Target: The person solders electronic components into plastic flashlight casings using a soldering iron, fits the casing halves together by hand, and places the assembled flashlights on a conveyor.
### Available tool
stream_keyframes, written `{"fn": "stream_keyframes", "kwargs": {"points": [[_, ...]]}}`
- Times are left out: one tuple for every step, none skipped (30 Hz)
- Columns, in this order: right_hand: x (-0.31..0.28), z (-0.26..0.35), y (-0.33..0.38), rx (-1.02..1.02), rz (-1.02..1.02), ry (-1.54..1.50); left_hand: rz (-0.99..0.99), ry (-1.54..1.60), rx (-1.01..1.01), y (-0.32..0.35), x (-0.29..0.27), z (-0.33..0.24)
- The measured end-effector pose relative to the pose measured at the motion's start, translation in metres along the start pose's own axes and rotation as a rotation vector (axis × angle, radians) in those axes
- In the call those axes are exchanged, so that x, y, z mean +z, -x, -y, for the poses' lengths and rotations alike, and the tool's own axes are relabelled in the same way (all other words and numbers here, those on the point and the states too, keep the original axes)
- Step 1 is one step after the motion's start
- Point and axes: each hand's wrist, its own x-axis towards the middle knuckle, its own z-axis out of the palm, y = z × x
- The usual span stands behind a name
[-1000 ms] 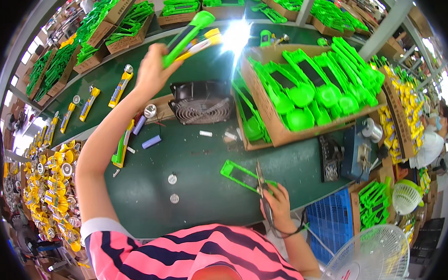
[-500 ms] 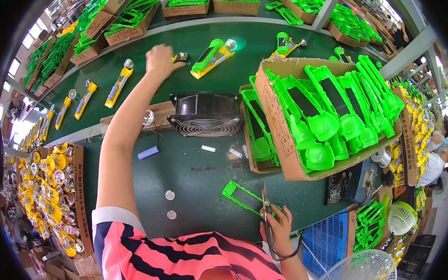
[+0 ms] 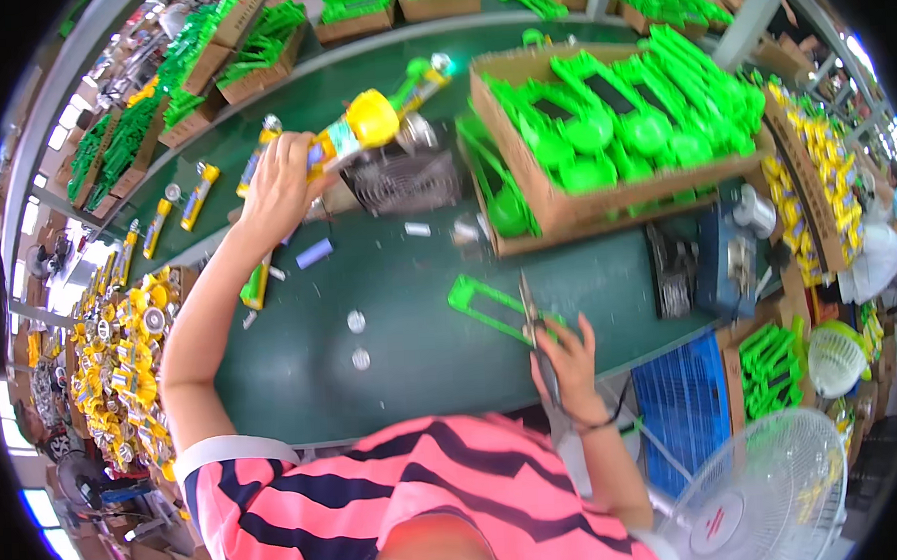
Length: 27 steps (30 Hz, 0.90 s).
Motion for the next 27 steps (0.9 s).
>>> {"fn": "stream_keyframes", "kwargs": {"points": [[0.001,0.000,0.002,-0.007,-0.019,0.015,0.047,0.038,0.079,0.017,-0.019,-0.028],[0.005,-0.008,-0.001,0.017,-0.018,-0.010,0.201,0.058,0.101,0.027,-0.017,-0.051],[0.007,-0.009,0.000,0.011,-0.046,-0.009,0.216,0.070,0.232,0.047,-0.022,-0.074],[0.007,-0.008,-0.003,-0.003,-0.063,-0.004,0.270,0.079,0.277,0.071,-0.024,-0.094],[0.004,-0.004,-0.005,-0.019,-0.078,0.000,0.382,0.157,0.263,0.092,-0.027,-0.114],[0.002,-0.002,-0.006,-0.002,-0.059,-0.007,0.455,0.217,0.248,0.117,-0.023,-0.127],[0.001,-0.002,-0.010,-0.007,-0.063,-0.035,0.478,0.216,0.241,0.137,-0.011,-0.135],[0.001,-0.001,-0.010,-0.009,-0.068,-0.064,0.502,0.216,0.236,0.151,-0.004,-0.142],[0.002,-0.001,-0.010,0.010,-0.060,-0.065,0.515,0.229,0.245,0.150,-0.005,-0.147],[0.004,-0.002,-0.009,0.010,-0.074,-0.103,0.511,0.249,0.191,0.146,-0.007,-0.152],[0.005,-0.001,-0.006,0.009,-0.091,-0.140,0.506,0.266,0.137,0.140,-0.010,-0.157],[0.007,0.000,-0.003,0.024,-0.086,-0.143,0.519,0.274,0.142,0.132,-0.016,-0.161],[0.009,0.000,-0.001,0.052,-0.077,-0.162,0.510,0.440,0.087,0.119,-0.021,-0.163],[0.010,0.001,0.001,0.078,-0.070,-0.180,0.498,0.605,0.030,0.111,-0.022,-0.167],[0.011,0.002,0.004,0.088,-0.069,-0.177,0.410,0.712,-0.009,0.112,-0.018,-0.175],[0.012,0.003,0.006,0.091,-0.068,-0.179,0.414,0.713,-0.010,0.112,-0.015,-0.183],[0.013,0.005,0.007,0.100,-0.090,-0.179,0.413,0.617,0.060,0.111,-0.012,-0.191],[0.015,0.006,0.008,0.109,-0.112,-0.177,0.411,0.523,0.129,0.113,-0.007,-0.198],[0.016,0.006,0.008,0.111,-0.111,-0.177,0.433,0.481,0.150,0.118,0.003,-0.203],[0.016,0.006,0.008,0.118,-0.114,-0.182,0.434,0.481,0.149,0.120,0.005,-0.204],[0.017,0.006,0.009,0.130,-0.118,-0.183,0.459,0.527,0.109,0.121,0.006,-0.205],[0.018,0.005,0.009,0.133,-0.118,-0.181,0.485,0.571,0.068,0.123,0.006,-0.205],[0.019,0.004,0.008,0.126,-0.115,-0.186,0.486,0.573,0.070,0.126,0.008,-0.204],[0.021,0.004,0.006,0.117,-0.112,-0.193,0.357,0.746,-0.083,0.129,0.008,-0.202],[0.022,0.007,0.003,0.117,-0.113,-0.194,0.222,0.914,-0.240,0.133,0.009,-0.200],[0.021,0.012,0.001,0.165,-0.138,-0.342,0.222,0.912,-0.241,0.138,0.010,-0.202],[0.021,0.018,-0.001,0.208,-0.159,-0.495,0.029,1.276,-0.638,0.146,0.009,-0.205]]}}
